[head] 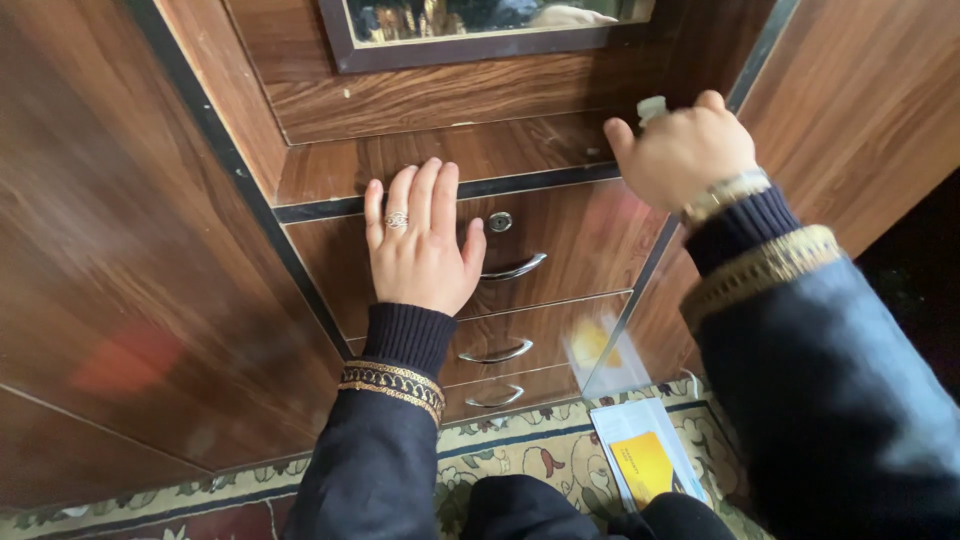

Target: Cleaning various small containers, a mirror, and a wallet with a cloth before placing them back into a wooden drawer.

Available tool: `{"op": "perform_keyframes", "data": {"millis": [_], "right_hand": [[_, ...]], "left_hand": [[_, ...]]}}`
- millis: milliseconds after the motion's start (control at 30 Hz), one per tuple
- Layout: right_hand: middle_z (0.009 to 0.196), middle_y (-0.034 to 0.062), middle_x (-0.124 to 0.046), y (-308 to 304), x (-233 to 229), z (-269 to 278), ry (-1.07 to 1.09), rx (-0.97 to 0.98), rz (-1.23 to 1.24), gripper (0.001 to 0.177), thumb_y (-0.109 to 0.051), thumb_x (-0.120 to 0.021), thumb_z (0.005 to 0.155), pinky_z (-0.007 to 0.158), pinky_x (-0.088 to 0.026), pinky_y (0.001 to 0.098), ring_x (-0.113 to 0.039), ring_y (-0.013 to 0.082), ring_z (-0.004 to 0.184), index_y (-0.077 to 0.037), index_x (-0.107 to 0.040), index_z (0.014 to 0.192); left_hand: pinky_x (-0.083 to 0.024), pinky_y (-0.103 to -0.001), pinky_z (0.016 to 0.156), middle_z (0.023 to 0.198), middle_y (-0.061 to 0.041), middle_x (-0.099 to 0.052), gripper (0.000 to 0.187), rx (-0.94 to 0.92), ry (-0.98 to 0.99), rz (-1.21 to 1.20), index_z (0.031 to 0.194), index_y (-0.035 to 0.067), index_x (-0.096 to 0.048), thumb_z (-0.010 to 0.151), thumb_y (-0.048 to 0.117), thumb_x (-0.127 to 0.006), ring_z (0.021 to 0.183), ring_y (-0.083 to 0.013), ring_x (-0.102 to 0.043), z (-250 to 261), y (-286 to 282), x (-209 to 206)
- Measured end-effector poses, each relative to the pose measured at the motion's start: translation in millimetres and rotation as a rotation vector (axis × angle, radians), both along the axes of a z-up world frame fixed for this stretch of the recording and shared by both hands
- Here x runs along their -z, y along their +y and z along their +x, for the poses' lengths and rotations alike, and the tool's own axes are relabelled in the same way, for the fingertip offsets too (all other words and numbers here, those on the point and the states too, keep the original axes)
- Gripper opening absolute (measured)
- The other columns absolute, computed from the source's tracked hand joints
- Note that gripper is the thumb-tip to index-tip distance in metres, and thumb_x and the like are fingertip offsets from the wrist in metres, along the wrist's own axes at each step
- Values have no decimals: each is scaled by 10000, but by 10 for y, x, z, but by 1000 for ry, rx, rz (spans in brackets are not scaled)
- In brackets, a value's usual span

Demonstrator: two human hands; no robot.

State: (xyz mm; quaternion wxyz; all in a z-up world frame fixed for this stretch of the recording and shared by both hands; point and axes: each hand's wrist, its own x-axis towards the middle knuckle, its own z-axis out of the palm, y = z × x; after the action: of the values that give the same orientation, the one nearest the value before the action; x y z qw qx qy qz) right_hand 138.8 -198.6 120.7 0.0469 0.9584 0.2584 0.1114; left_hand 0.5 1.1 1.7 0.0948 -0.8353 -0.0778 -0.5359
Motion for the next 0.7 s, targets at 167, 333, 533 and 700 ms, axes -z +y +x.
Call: {"op": "perform_keyframes", "data": {"millis": [167,333,533,700], "right_hand": [[895,170,-760,-353,435,-7,-269,-115,151,706,-455,-289,1150,1079,-394,407,-692,313,966,4,-743,865],[874,171,-768,-211,596,314,-478,-172,175,699,-541,-375,1105,978,-460,357,-692,345,1035,-35,-785,852],[1059,234,-767,185,481,714,-139,-149,179,866,-644,-249,1117,1095,-416,460,-613,403,1236,21,-787,980],[754,109,-741,753,559,173,-701,-832,209,222,-276,-417,1049,725,-493,522,-749,359,750,-155,-599,1009]], "left_hand": [[-241,-515,1222,1389,-82,-612,562,-4,-2,-15,1399,102,-592,908,361,-684,1347,-261,-501,91,61,123],[-188,-512,1242,1405,-73,-565,620,-17,7,-38,1432,126,-541,887,394,-669,1393,-242,-451,145,84,168],[-184,-524,1245,1407,-85,-564,640,-7,10,-49,1430,116,-540,867,380,-691,1392,-254,-452,133,67,153],[-151,-533,1260,1436,-84,-527,708,-1,71,-114,1448,111,-506,823,354,-731,1411,-259,-411,112,25,121]]}}
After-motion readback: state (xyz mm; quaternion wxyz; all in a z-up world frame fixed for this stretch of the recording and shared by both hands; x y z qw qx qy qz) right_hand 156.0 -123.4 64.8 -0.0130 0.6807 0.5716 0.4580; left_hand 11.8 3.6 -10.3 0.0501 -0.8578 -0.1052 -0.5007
